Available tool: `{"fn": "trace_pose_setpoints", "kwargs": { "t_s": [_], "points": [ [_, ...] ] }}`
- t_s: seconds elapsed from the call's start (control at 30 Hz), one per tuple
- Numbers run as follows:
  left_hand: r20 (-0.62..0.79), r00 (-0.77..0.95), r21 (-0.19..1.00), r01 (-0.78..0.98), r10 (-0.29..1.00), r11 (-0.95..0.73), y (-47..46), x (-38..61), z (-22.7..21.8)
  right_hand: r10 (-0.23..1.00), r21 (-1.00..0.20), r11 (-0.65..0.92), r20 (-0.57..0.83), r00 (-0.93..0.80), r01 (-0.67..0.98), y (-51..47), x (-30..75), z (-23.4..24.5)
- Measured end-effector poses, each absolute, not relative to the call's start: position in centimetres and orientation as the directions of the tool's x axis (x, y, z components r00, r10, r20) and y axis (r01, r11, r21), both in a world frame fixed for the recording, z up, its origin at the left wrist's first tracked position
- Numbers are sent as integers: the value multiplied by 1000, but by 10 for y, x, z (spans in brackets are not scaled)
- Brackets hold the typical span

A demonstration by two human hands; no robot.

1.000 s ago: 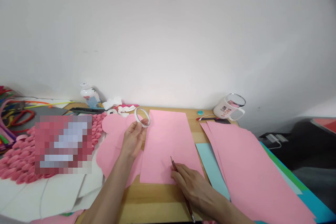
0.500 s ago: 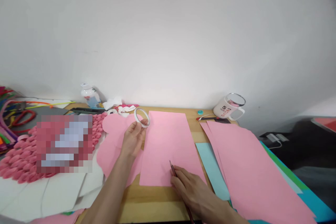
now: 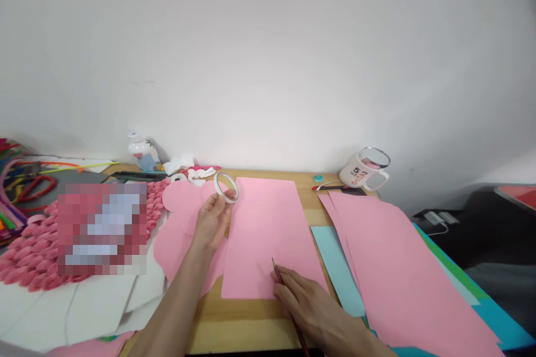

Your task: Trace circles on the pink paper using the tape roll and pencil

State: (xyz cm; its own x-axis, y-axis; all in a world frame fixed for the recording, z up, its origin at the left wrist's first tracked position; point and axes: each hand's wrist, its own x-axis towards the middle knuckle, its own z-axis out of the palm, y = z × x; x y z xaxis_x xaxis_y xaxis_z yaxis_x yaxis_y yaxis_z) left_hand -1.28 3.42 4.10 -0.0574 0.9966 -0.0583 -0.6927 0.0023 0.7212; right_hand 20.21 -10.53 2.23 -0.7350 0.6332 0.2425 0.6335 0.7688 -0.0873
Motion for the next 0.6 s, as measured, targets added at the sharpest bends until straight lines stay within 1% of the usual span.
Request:
{"fn": "trace_pose_setpoints", "kwargs": {
  "t_s": [0.1,0.23,0.43,0.53,0.6],
  "points": [
    [-55,-56,725,-688,997,1,33,-13,43,629,-76,771,246,-737,633,-107,203,22],
    [-68,-61,729,-684,996,8,32,-13,43,623,-124,778,278,-731,615,-106,204,24],
    [-77,-71,733,-681,995,8,34,-12,42,615,-86,763,403,-678,641,-98,204,29],
    [-84,-91,728,-686,992,-1,35,-11,41,628,-87,749,407,-663,656,-96,201,30],
    [-76,-125,730,-682,989,-30,36,-11,41,660,-106,729,371,-653,676,-96,199,30]
  ]
}}
